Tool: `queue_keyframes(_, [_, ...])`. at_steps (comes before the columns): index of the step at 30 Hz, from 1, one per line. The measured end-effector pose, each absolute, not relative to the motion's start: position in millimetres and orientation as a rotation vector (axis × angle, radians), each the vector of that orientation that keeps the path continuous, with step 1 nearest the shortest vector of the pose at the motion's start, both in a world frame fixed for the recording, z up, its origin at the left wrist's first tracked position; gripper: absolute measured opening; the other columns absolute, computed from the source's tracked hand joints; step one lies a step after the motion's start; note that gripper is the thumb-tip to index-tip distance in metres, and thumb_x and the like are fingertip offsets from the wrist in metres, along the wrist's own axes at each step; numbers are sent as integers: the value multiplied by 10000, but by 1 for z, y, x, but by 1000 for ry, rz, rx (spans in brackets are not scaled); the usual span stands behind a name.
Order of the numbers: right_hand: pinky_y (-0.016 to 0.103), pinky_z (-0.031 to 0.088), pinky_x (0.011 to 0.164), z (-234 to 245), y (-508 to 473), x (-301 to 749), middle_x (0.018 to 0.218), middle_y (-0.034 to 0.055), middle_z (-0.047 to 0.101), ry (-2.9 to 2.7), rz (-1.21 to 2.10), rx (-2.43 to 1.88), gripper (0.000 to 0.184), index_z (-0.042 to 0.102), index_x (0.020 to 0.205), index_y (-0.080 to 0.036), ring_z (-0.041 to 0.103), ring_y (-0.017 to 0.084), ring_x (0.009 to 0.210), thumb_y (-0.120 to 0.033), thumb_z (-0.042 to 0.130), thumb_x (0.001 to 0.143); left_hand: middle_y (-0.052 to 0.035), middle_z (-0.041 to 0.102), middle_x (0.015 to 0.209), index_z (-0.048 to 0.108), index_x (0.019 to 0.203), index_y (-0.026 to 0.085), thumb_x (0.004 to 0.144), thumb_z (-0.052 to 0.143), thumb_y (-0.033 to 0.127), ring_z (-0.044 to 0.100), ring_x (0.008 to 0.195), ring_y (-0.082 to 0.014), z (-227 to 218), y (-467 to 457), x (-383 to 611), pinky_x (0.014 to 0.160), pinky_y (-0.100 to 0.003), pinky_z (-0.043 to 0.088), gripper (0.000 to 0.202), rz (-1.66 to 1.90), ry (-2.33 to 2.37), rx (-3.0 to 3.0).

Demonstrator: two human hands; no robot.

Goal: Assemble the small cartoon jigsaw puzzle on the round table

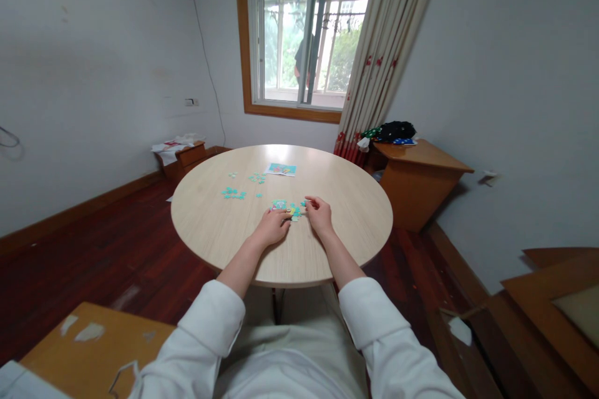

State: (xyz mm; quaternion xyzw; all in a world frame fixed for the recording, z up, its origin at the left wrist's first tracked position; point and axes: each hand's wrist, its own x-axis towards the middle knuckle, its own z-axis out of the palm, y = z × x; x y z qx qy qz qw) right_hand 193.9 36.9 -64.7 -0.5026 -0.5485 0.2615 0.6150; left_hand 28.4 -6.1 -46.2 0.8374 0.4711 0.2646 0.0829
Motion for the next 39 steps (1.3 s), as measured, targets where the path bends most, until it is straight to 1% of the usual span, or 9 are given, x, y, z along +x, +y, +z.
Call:
queue_keyframes(5, [316, 508, 706, -64, 36, 195, 840, 83, 700, -1324, 558, -1186, 273, 684, 854, -148, 627, 183, 759, -328, 545, 702, -95, 645, 1092, 663, 999, 195, 812, 447, 203, 550, 1072, -235, -48, -3, 27, 972, -406, 348, 286, 783, 1449, 2509])
queue_keyframes(9, [320, 515, 668, -63, 35, 193, 789, 82, 696, -1293, 604, -1184, 257, 673, 832, -140, 628, 178, 698, -318, 566, 682, -96, 651, 1076, 665, 988, 188, 801, 448, 178, 563, 1050, -230, -49, -1, 26, 944, -384, 377, 287, 806, 1467, 2512])
queue_keyframes(15, [308, 522, 624, -61, 33, 191, 688, 53, 670, -1255, 653, -1174, 223, 642, 775, -150, 616, 164, 633, -332, 612, 649, -77, 666, 1040, 668, 971, 193, 780, 457, 140, 584, 999, -198, -49, 0, 24, 922, -332, 399, 289, 818, 1503, 2495])
queue_keyframes(21, [308, 524, 618, -61, 33, 191, 676, 51, 663, -1271, 667, -1157, 234, 633, 751, -159, 613, 165, 628, -366, 627, 643, -78, 666, 1039, 670, 958, 193, 764, 461, 120, 586, 987, -201, -48, 0, 24, 925, -340, 398, 295, 830, 1505, 2469])
queue_keyframes(25, [303, 520, 633, -62, 33, 192, 727, 57, 677, -1315, 632, -1164, 239, 649, 788, -158, 613, 163, 650, -355, 601, 663, -75, 666, 1038, 671, 958, 199, 750, 471, 113, 582, 998, -201, -50, 1, 24, 939, -342, 389, 302, 834, 1509, 2457])
queue_keyframes(29, [305, 509, 684, -62, 33, 193, 791, 66, 692, -1373, 555, -1197, 222, 675, 818, -157, 615, 165, 713, -281, 538, 695, -81, 664, 1046, 673, 954, 194, 752, 469, 119, 584, 998, -209, -52, 3, 23, 931, -349, 397, 296, 853, 1498, 2459])
queue_keyframes(34, [314, 494, 734, -62, 32, 192, 902, 84, 690, -1408, 511, -1230, 280, 689, 865, -150, 611, 165, 781, -211, 458, 719, -74, 664, 1051, 671, 964, 201, 753, 468, 121, 582, 1000, -208, -52, 3, 22, 932, -348, 400, 304, 842, 1518, 2462])
queue_keyframes(36, [305, 495, 709, -62, 32, 192, 901, 83, 688, -1423, 506, -1224, 302, 688, 892, -147, 606, 159, 757, -210, 443, 726, -69, 663, 1052, 671, 966, 207, 752, 469, 121, 579, 1003, -205, -52, 2, 22, 938, -347, 398, 307, 838, 1527, 2456])
queue_keyframes(39, [280, 496, 629, -62, 32, 192, 848, 67, 688, -1425, 525, -1215, 312, 680, 928, -152, 590, 146, 676, -238, 453, 732, -68, 661, 1054, 672, 963, 207, 747, 473, 119, 577, 1007, -207, -51, 2, 23, 944, -351, 394, 306, 845, 1525, 2451])
